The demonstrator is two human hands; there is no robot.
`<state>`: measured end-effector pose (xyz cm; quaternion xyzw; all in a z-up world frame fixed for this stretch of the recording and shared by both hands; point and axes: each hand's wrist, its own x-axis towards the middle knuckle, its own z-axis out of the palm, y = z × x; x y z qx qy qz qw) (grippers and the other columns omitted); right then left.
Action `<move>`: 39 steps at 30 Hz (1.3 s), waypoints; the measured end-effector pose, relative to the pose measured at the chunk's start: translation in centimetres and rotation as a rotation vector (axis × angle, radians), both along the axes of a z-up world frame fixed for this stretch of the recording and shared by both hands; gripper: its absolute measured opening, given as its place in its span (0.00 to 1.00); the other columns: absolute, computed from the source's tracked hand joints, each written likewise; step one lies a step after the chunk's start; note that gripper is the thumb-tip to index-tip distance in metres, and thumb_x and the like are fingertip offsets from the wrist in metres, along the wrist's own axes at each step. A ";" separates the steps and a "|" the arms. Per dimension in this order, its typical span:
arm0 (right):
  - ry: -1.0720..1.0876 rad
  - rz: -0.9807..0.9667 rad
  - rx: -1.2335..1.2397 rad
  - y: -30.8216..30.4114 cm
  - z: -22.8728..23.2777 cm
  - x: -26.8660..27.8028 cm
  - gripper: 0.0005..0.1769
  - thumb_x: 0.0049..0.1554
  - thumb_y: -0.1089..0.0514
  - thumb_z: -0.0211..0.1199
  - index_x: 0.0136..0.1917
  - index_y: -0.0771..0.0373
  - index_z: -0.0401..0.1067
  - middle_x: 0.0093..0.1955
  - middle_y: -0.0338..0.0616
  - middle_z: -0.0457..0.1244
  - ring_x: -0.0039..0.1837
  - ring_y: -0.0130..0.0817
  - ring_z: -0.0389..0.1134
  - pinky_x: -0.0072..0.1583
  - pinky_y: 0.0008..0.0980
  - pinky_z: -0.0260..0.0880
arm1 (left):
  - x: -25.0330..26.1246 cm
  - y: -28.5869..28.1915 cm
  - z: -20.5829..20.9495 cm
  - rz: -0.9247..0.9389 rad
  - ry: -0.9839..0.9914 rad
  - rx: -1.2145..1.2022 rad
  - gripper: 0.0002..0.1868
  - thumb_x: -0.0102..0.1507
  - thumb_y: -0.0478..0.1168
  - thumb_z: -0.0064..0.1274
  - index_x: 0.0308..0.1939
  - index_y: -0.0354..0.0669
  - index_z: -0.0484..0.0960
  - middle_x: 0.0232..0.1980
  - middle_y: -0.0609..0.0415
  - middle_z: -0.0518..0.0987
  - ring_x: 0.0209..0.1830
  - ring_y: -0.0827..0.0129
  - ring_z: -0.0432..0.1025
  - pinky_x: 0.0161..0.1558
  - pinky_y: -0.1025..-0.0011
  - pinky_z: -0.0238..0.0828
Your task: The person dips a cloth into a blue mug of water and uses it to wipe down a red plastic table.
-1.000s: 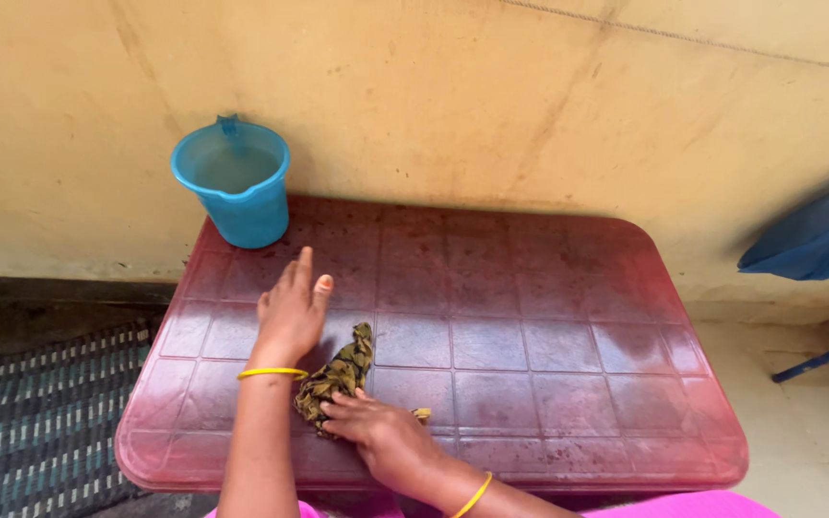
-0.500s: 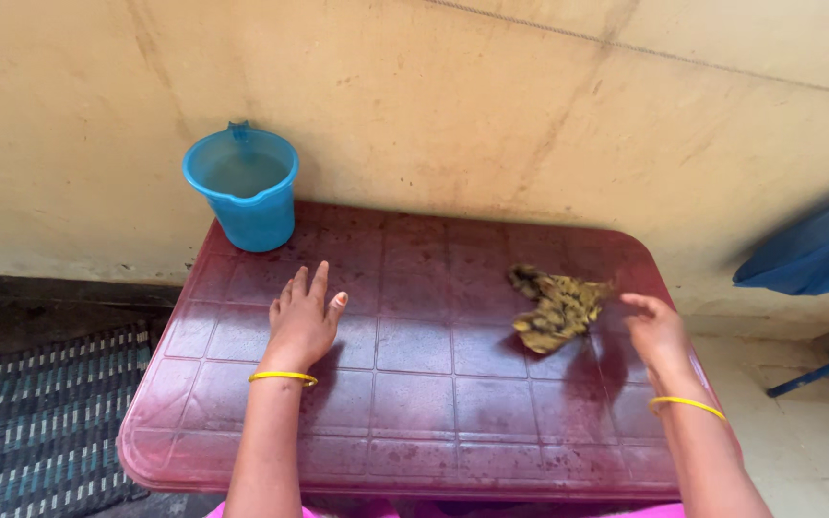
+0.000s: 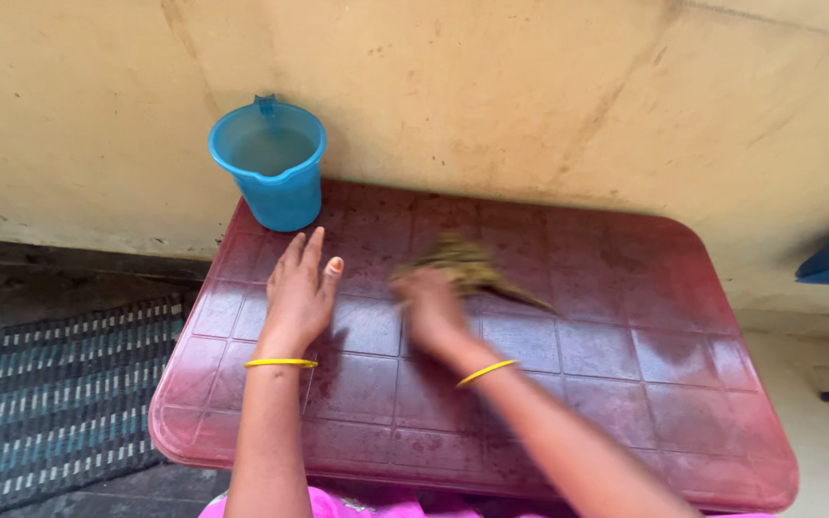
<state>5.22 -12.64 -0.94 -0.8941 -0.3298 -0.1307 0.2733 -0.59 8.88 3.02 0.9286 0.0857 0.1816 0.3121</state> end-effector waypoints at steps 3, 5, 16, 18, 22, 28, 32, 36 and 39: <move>0.216 0.279 0.067 7.4 2.0 -6.8 0.13 0.53 0.63 0.58 0.51 0.64 0.77 0.59 0.56 0.67 0.62 0.55 0.65 0.62 0.49 0.66 | -0.2 0.8 0.3 0.009 -0.057 -0.035 0.31 0.71 0.53 0.43 0.76 0.46 0.63 0.77 0.37 0.62 0.75 0.41 0.57 0.71 0.48 0.51; 0.085 0.470 -0.025 8.0 3.0 -9.9 0.15 0.49 0.64 0.60 0.50 0.63 0.78 0.60 0.56 0.66 0.64 0.57 0.63 0.62 0.51 0.63 | -0.2 1.1 0.1 0.001 -0.079 -0.025 0.31 0.72 0.54 0.43 0.76 0.45 0.64 0.76 0.36 0.64 0.74 0.40 0.58 0.71 0.49 0.52; 0.068 0.273 -0.054 -15.8 3.0 -6.7 0.18 0.41 0.72 0.58 0.42 0.59 0.80 0.47 0.49 0.69 0.54 0.54 0.65 0.56 0.48 0.66 | -0.4 0.3 -1.4 -0.023 0.052 0.051 0.30 0.70 0.54 0.43 0.73 0.49 0.67 0.75 0.40 0.65 0.76 0.44 0.55 0.71 0.47 0.49; -0.015 0.061 -0.106 -23.8 2.9 -5.3 0.19 0.37 0.73 0.58 0.40 0.61 0.79 0.43 0.51 0.68 0.51 0.56 0.65 0.54 0.50 0.66 | -0.2 -0.1 -2.0 -0.042 0.060 0.077 0.29 0.70 0.54 0.43 0.73 0.49 0.67 0.75 0.40 0.65 0.76 0.44 0.55 0.72 0.47 0.48; 0.373 -0.697 -0.478 -38.5 4.8 -5.1 0.12 0.52 0.63 0.62 0.47 0.54 0.81 0.50 0.53 0.71 0.56 0.51 0.73 0.58 0.46 0.72 | 0.1 -1.7 -3.4 -0.099 0.080 0.187 0.29 0.70 0.54 0.43 0.73 0.49 0.68 0.75 0.41 0.65 0.77 0.45 0.55 0.73 0.47 0.48; 0.680 -1.005 -0.095 -43.3 6.9 -3.8 0.15 0.63 0.50 0.66 0.55 0.61 0.81 0.48 0.57 0.75 0.52 0.47 0.77 0.57 0.43 0.74 | -1.1 -6.5 -3.0 -0.229 0.055 0.221 0.29 0.68 0.51 0.46 0.71 0.48 0.69 0.76 0.41 0.63 0.77 0.45 0.53 0.72 0.45 0.45; 0.635 -0.189 1.002 -39.4 7.3 -2.3 0.16 0.60 0.62 0.58 0.61 0.57 0.75 0.66 0.40 0.67 0.64 0.27 0.69 0.60 0.27 0.71 | -2.2 -12.4 -1.4 -0.336 -0.082 0.195 0.28 0.66 0.48 0.51 0.69 0.45 0.71 0.75 0.39 0.63 0.77 0.45 0.55 0.72 0.49 0.48; 0.096 -0.398 0.570 -39.8 5.7 -1.0 0.13 0.59 0.65 0.64 0.58 0.63 0.77 0.69 0.46 0.63 0.66 0.32 0.66 0.61 0.28 0.69 | -2.7 -21.1 -0.3 -0.510 -0.142 0.092 0.29 0.64 0.44 0.53 0.69 0.41 0.71 0.75 0.39 0.64 0.77 0.44 0.55 0.74 0.50 0.47; 0.011 -0.689 0.405 -43.3 3.4 0.1 0.13 0.54 0.67 0.66 0.53 0.64 0.81 0.64 0.47 0.67 0.59 0.34 0.69 0.55 0.31 0.72 | -1.8 -27.9 -0.5 -0.655 -0.100 0.047 0.30 0.64 0.45 0.53 0.70 0.41 0.70 0.76 0.39 0.63 0.78 0.43 0.53 0.74 0.50 0.46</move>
